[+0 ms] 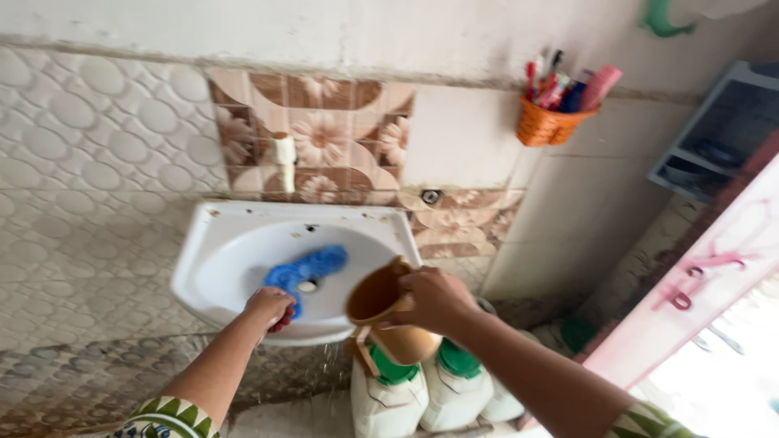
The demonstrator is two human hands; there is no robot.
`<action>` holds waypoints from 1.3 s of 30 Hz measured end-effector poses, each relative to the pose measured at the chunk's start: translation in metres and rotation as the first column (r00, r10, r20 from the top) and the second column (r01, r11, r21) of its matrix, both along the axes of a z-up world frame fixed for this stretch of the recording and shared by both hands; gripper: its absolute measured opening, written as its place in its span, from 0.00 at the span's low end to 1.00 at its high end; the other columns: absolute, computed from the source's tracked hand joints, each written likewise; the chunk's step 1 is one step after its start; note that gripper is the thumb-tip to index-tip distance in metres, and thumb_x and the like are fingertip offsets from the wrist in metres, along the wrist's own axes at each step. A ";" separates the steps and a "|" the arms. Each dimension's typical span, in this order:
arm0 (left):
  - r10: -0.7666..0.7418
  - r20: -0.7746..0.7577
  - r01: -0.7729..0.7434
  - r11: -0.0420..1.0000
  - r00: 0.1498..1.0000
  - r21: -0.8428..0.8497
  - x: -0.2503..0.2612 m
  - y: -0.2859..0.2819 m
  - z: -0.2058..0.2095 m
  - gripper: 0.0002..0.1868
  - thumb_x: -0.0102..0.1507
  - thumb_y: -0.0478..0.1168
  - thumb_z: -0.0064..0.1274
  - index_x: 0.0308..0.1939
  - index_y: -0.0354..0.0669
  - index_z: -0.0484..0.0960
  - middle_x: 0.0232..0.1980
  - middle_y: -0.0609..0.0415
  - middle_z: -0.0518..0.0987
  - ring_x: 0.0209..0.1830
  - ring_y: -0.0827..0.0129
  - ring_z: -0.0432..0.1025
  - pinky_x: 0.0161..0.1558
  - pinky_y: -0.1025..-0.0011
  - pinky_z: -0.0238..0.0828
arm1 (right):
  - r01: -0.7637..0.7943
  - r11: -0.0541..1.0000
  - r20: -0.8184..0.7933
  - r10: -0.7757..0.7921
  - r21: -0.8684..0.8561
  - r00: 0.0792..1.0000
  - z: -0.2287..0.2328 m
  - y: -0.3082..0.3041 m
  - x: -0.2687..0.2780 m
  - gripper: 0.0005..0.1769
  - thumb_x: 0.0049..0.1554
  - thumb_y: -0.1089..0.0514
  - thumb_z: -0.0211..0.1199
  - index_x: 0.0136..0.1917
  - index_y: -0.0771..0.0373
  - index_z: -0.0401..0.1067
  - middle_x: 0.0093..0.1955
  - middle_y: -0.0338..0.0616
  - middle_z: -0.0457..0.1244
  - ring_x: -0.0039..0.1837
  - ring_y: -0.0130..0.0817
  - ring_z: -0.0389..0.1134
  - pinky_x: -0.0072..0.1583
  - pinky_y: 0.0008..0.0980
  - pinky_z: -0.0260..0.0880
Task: The person cleans a white bathroom sink using a blue scrubber and a brown mug. They repeatedly scoop water from a green basin, pour it over the scrubber and sink, and wipe the sink surfaces. The person also rinses the scrubber and mug during the process.
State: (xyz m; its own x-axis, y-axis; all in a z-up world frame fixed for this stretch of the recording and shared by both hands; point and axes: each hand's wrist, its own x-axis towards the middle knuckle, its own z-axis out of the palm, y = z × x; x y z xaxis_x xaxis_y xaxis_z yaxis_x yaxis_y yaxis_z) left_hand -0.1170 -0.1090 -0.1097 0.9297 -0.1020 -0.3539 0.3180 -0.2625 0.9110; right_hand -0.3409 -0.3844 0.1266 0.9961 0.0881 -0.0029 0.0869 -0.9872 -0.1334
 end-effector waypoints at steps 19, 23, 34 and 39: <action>-0.527 0.489 0.118 0.755 0.696 0.645 -0.041 -0.225 0.044 0.24 0.57 0.44 0.61 0.58 0.49 0.77 0.55 0.49 0.79 0.52 0.58 0.77 0.55 0.61 0.75 | 0.283 0.913 0.149 -0.336 0.294 0.930 -0.096 -0.267 -0.119 0.31 0.32 0.39 0.85 0.40 0.59 0.78 0.52 0.43 0.66 0.56 0.42 0.69 0.56 0.41 0.73; -0.530 0.527 0.040 0.729 0.665 0.683 -0.028 -0.242 0.029 0.37 0.59 0.52 0.60 0.69 0.45 0.68 0.68 0.43 0.69 0.68 0.50 0.65 0.65 0.57 0.65 | 0.187 0.932 0.274 -0.277 0.312 0.921 -0.099 -0.286 -0.106 0.31 0.32 0.40 0.85 0.42 0.59 0.79 0.53 0.46 0.66 0.54 0.45 0.70 0.55 0.43 0.72; -0.419 0.466 -0.075 0.676 0.779 0.733 0.005 -0.339 -0.005 0.57 0.62 0.59 0.55 0.80 0.34 0.37 0.81 0.33 0.46 0.78 0.40 0.50 0.71 0.53 0.53 | 0.078 0.938 0.219 -0.159 0.339 0.963 -0.130 -0.412 -0.059 0.26 0.36 0.42 0.83 0.42 0.58 0.79 0.54 0.44 0.67 0.54 0.42 0.71 0.55 0.42 0.73; -0.523 0.532 -0.257 0.508 0.665 0.822 0.008 -0.340 -0.003 0.53 0.58 0.50 0.60 0.80 0.34 0.49 0.83 0.38 0.49 0.82 0.45 0.52 0.77 0.57 0.54 | 0.122 0.957 0.102 -0.153 0.262 0.983 -0.154 -0.484 -0.034 0.29 0.36 0.39 0.82 0.45 0.56 0.80 0.57 0.46 0.67 0.54 0.43 0.71 0.55 0.40 0.75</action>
